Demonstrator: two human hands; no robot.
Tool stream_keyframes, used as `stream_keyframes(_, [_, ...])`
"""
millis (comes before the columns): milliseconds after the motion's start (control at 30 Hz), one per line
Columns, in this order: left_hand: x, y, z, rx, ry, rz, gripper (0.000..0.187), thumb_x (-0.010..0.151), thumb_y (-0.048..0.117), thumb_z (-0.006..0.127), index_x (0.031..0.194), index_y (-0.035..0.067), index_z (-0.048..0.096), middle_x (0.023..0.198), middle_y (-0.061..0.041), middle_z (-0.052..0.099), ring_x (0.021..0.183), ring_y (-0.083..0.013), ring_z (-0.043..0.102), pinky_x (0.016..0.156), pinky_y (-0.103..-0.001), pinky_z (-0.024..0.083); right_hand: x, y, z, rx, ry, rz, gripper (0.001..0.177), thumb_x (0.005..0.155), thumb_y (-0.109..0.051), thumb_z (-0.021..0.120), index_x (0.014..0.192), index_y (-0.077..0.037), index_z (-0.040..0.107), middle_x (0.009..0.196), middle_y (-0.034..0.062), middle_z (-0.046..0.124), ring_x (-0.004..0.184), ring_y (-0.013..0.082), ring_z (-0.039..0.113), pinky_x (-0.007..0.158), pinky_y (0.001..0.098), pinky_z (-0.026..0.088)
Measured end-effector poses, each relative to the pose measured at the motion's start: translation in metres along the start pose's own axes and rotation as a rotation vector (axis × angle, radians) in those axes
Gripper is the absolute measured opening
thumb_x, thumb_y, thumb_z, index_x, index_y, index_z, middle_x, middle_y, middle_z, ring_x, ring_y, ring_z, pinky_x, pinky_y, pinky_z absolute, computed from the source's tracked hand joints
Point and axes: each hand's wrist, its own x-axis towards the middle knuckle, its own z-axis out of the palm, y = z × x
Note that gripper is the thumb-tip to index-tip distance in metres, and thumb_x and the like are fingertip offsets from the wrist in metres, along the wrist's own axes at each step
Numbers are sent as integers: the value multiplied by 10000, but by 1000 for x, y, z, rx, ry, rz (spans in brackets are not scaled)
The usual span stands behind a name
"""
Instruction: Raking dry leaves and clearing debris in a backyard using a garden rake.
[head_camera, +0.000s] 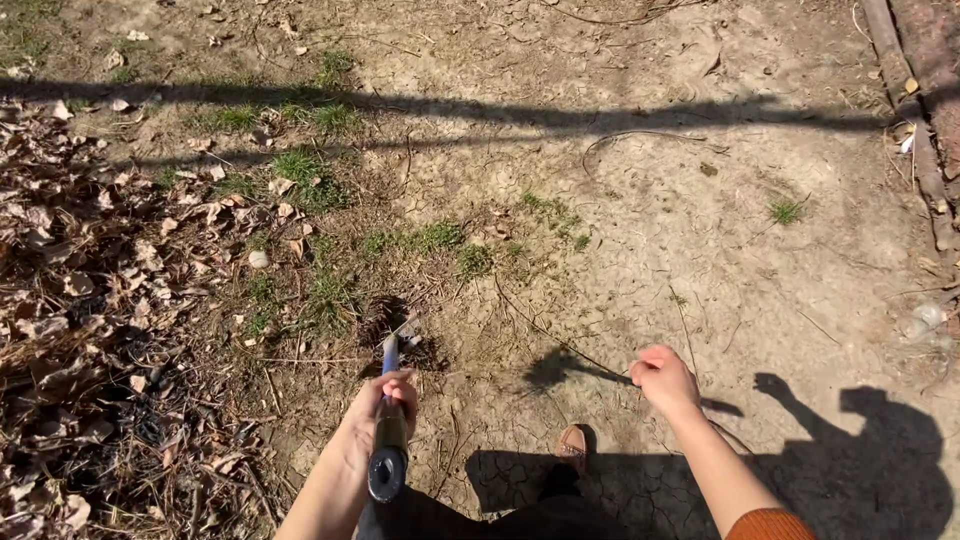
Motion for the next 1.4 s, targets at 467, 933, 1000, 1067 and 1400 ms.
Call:
stream_keyframes(467, [229,-75,-10,166,52,430,166,913,62,650,900,108,491,544,61,421,323,-22,354,259,-178,324,377,125,156,-557,-375,21,266,994,-240,598,1253,-240,659,1295,-86,700,747,109,584,629,261,474])
stream_keyframes(933, [333,-52,-59,285,137,645,246,861,-75,663,951,45,467,443,-40,326,227,-118,310,197,-244,212,534,289,334,-1116,-480,77,627,939,-475,624,1403,-72,495,1392,138,593,1303,319,568,1044,448,532])
stream_keyframes(1000, [333,-55,-71,296,194,674,271,828,-88,700,923,42,481,467,-67,367,270,-139,320,234,-273,237,544,328,336,-1235,-470,81,530,1023,-554,408,1286,-126,579,1279,108,667,1202,291,644,920,429,598])
stream_keyframes(1067, [327,-55,-78,311,176,676,272,829,-89,702,921,37,479,464,-77,365,274,-141,315,239,-274,233,533,328,336,-1208,-527,54,453,1055,-487,362,1307,-147,524,1202,93,681,1133,276,662,892,428,585])
stream_keyframes(1400, [236,-97,-58,244,236,710,300,791,-71,773,928,23,523,399,-100,363,282,-187,348,293,-293,248,455,94,250,-439,-372,-463,261,1140,-226,360,1096,-56,554,794,75,623,609,204,588,520,314,563])
